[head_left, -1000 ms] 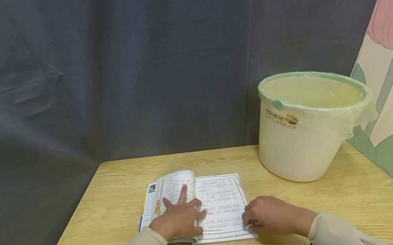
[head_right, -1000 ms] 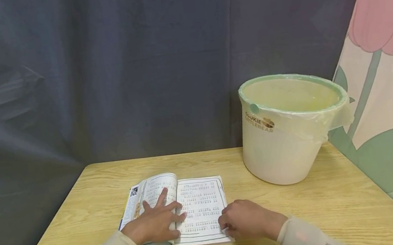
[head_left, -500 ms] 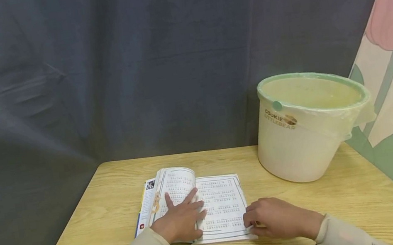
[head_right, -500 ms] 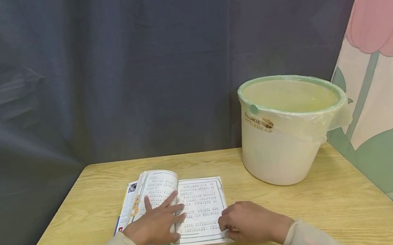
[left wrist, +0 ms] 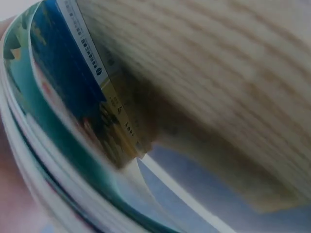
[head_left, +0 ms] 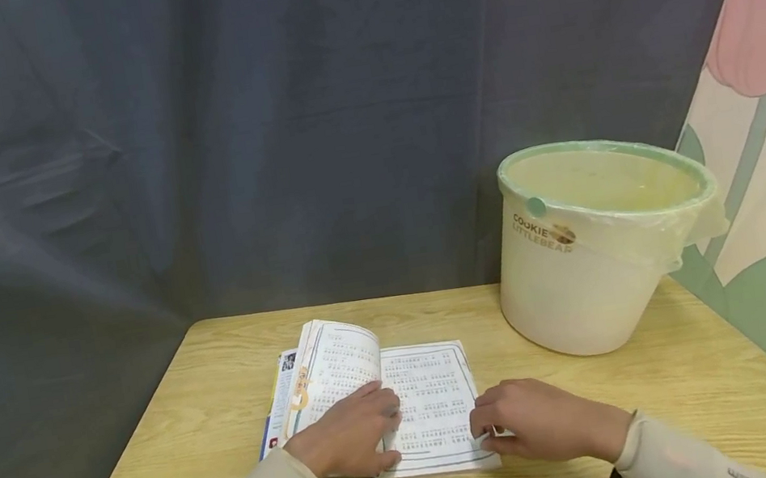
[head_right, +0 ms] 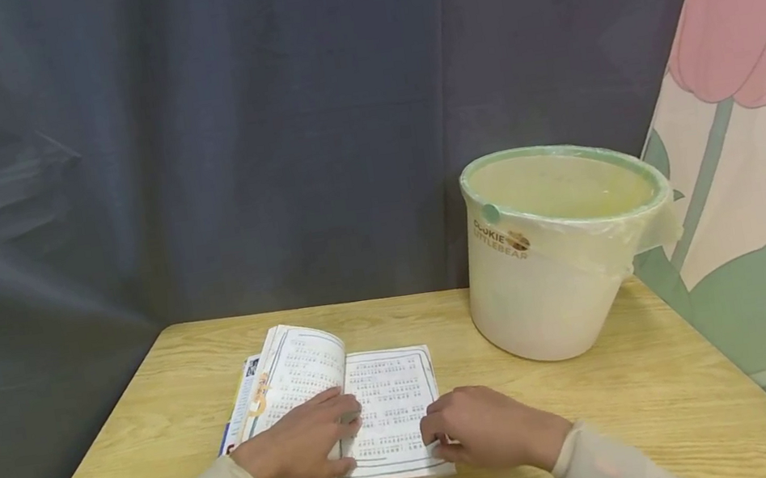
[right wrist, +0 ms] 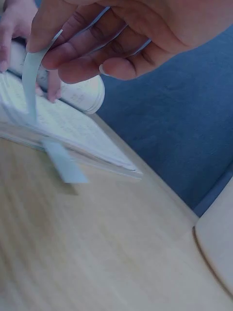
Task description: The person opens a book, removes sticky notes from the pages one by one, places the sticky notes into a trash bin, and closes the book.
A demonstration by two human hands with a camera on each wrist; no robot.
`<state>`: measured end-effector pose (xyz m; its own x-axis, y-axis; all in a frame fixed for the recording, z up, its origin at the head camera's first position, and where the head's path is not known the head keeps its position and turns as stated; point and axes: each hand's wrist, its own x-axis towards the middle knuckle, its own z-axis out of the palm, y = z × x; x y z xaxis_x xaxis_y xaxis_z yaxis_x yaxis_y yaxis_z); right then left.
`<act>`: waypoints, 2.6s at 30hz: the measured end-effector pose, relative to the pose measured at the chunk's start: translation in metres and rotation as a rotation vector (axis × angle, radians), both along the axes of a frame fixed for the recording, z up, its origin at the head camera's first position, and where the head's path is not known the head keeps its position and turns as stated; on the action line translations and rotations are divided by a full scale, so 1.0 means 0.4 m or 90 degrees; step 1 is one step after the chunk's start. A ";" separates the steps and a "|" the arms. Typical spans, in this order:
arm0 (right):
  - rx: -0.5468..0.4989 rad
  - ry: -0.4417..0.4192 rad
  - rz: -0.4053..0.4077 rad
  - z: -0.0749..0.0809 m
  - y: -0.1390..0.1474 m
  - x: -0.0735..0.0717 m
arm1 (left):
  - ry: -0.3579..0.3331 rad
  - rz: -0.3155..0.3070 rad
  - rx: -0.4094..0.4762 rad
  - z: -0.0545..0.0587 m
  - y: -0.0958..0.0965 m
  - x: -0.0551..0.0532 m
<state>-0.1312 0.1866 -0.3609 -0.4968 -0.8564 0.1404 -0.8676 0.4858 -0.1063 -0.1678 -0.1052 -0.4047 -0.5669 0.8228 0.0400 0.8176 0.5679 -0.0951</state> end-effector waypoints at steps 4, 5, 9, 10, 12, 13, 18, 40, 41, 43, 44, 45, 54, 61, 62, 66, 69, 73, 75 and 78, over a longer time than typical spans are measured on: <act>-0.017 0.023 0.000 0.017 0.003 -0.006 | 0.009 -0.010 0.006 -0.010 -0.003 -0.003; -0.020 0.024 0.002 0.020 0.003 -0.006 | 0.008 -0.010 0.006 -0.016 -0.005 -0.004; -0.024 0.034 0.017 0.026 0.000 -0.004 | -0.011 -0.001 0.009 -0.038 -0.012 -0.003; -0.024 0.038 0.020 0.027 -0.001 -0.002 | -0.013 0.002 0.010 -0.042 -0.014 -0.001; -0.023 0.048 0.024 0.028 -0.002 0.000 | -0.005 0.004 0.015 -0.047 -0.015 0.000; -0.023 0.053 0.024 0.028 -0.002 0.001 | -0.002 0.005 0.022 -0.048 -0.015 0.002; -0.032 0.062 0.020 0.036 -0.001 0.005 | 0.004 0.018 0.035 -0.050 -0.011 0.009; -0.020 0.158 -0.046 0.265 0.044 0.001 | -0.073 0.042 -0.016 -0.034 -0.006 0.008; -0.029 0.170 -0.050 0.280 0.049 0.000 | -0.074 0.043 -0.017 -0.031 -0.005 0.009; -0.048 0.199 -0.060 0.307 0.062 -0.003 | -0.076 0.045 -0.020 -0.028 -0.003 0.009; -0.061 0.213 -0.065 0.318 0.069 -0.006 | -0.076 0.045 -0.019 -0.025 -0.002 0.010; -0.073 0.223 -0.071 0.328 0.076 -0.010 | -0.074 0.043 -0.019 -0.023 -0.001 0.011; -0.108 0.229 -0.125 0.346 0.113 -0.051 | -0.083 0.056 -0.020 -0.003 0.008 0.025; -0.142 0.278 -0.190 0.393 0.147 -0.101 | -0.078 0.057 -0.013 -0.005 0.004 0.025; -0.157 0.280 -0.205 0.402 0.156 -0.111 | -0.080 0.057 -0.009 -0.006 0.003 0.026; -0.225 0.291 -0.292 0.436 0.194 -0.142 | -0.081 0.047 0.001 -0.006 0.001 0.027; -0.277 0.304 -0.365 0.459 0.215 -0.157 | -0.073 0.044 0.002 -0.005 0.000 0.028; -0.342 0.294 -0.447 0.472 0.245 -0.174 | -0.060 0.049 0.003 -0.005 -0.001 0.028; -0.356 0.277 -0.494 0.473 0.264 -0.179 | -0.055 0.048 0.004 -0.005 0.000 0.027; -0.353 0.235 -0.561 0.466 0.295 -0.188 | -0.062 0.047 0.002 -0.003 0.003 0.028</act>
<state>-0.2063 0.3046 -0.1746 -0.7500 0.0046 0.6614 -0.2646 0.9144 -0.3065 -0.1567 -0.1040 -0.4058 -0.6276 0.7784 -0.0162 0.7785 0.6274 -0.0151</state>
